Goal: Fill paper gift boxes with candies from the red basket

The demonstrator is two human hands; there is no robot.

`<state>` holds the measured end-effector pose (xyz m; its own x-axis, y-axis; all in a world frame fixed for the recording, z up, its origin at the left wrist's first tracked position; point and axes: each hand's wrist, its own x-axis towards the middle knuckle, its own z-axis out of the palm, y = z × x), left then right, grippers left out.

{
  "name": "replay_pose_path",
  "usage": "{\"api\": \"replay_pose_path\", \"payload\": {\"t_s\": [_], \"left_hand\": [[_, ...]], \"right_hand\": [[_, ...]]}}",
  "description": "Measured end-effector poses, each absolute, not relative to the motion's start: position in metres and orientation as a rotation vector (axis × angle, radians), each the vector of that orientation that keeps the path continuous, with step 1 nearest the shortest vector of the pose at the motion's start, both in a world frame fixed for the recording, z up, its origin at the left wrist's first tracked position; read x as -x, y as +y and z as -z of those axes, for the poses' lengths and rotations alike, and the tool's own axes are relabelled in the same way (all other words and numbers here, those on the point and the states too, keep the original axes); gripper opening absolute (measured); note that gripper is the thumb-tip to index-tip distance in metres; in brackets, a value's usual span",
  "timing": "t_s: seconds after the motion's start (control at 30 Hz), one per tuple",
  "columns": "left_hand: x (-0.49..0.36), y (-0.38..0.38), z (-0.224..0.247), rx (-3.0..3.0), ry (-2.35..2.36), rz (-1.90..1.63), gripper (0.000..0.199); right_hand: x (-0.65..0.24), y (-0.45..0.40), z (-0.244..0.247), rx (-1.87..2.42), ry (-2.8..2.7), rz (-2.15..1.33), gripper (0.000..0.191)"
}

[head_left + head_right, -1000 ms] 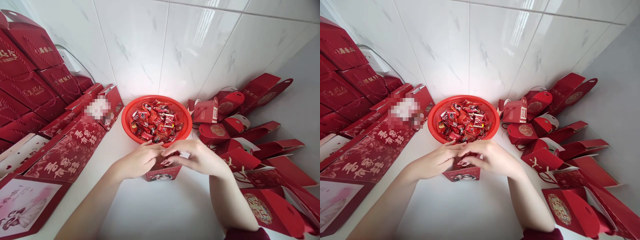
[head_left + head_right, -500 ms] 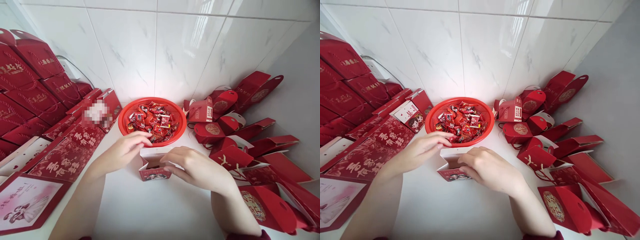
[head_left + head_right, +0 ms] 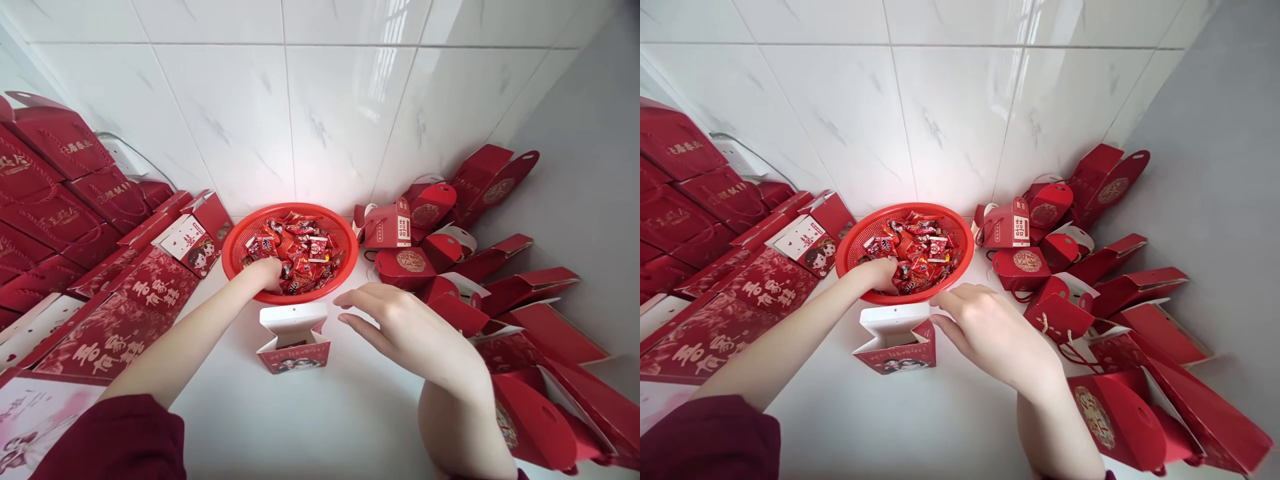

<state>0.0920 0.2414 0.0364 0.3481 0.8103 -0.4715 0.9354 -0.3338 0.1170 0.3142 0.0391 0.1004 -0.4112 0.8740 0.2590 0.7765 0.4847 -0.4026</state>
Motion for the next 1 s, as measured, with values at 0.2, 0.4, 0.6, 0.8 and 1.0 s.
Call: {"api": "replay_pose_path", "payload": {"t_s": [0.2,0.4,0.6,0.8,1.0], "left_hand": [[-0.078,0.245,-0.038,-2.256,1.521,0.323,0.03],[-0.038,0.252,-0.05,-2.141,1.394,-0.069,0.034],[-0.04,0.239,-0.06,-1.858,1.16,-0.494,0.051],[-0.045,0.244,-0.063,-2.024,1.093,-0.253,0.051],[-0.039,0.258,-0.045,-2.097,1.141,0.422,0.029]], "right_hand": [[-0.321,0.043,-0.101,1.413,-2.268,-0.304,0.018],[-0.323,0.046,-0.1,1.425,-2.263,-0.324,0.018],[-0.319,0.05,-0.098,1.451,-2.278,-0.329,0.014],[-0.319,0.05,-0.097,1.479,-2.284,-0.329,0.015],[-0.321,0.051,-0.096,1.504,-2.285,-0.328,0.017]]}}
